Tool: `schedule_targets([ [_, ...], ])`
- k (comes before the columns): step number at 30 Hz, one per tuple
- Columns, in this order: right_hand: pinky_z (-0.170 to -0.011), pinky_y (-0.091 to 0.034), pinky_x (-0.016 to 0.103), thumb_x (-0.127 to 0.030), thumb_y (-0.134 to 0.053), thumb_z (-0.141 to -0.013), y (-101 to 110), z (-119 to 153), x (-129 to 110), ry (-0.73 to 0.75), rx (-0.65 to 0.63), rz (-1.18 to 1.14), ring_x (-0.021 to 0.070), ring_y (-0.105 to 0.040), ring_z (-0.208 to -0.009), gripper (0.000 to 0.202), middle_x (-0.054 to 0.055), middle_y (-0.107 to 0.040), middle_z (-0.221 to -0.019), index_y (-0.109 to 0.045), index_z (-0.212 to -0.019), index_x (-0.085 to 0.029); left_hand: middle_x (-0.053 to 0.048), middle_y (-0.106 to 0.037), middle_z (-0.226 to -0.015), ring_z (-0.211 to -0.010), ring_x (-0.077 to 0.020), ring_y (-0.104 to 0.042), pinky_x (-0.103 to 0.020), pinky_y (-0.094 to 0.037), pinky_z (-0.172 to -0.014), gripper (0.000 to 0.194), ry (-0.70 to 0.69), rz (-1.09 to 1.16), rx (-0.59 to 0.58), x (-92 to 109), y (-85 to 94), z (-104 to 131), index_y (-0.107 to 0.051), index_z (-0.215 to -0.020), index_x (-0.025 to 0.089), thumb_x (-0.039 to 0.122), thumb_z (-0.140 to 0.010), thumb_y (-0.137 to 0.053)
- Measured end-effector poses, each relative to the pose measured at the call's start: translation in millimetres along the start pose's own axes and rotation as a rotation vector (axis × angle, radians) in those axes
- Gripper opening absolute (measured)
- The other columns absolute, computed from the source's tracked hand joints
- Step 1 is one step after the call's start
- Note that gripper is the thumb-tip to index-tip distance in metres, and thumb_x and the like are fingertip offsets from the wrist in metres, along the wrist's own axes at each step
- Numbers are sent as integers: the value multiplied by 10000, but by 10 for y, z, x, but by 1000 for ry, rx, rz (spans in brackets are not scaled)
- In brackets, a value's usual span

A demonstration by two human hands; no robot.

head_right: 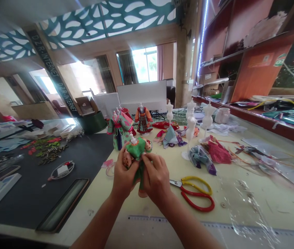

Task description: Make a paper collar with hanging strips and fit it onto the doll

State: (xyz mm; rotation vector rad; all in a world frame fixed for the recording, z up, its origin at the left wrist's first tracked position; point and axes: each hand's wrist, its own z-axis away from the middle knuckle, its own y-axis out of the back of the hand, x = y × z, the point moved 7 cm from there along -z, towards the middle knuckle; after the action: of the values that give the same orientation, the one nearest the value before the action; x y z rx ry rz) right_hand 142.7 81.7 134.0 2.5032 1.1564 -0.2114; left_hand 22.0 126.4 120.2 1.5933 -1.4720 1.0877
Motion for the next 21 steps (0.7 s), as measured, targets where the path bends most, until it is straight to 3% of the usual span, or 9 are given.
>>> schedule_targets([
  [8, -819, -483, 458, -46, -476, -842, 20, -7, -11, 51, -39, 71, 263, -551, -969, 352, 163, -594, -1054, -576, -1175, -101, -58, -581, -1175, -1142, -218, -551, -354, -430, -999, 595, -24, -65, 36, 19, 8, -18, -444, -1319, 256, 226, -767, -663],
  [15, -852, -497, 410, -45, -487, -849, 49, 0, 64, -24, -17, -59, 228, -572, -989, 315, 139, -609, -1063, -595, -1134, -124, -59, -553, -1264, -1186, -214, -529, -344, -406, -1021, 592, -15, -3, 41, -15, -5, -41, -454, -1309, 255, 225, -762, -677],
  [21, -812, -526, 389, -81, -482, -863, 55, -35, 78, -63, 1, -85, 213, -600, -948, 290, 109, -623, -1022, -608, -1105, -178, -39, -615, -1100, -1047, -188, -597, -315, -453, -950, 598, -2, -26, 70, 9, -2, -40, -474, -1288, 240, 229, -733, -696],
])
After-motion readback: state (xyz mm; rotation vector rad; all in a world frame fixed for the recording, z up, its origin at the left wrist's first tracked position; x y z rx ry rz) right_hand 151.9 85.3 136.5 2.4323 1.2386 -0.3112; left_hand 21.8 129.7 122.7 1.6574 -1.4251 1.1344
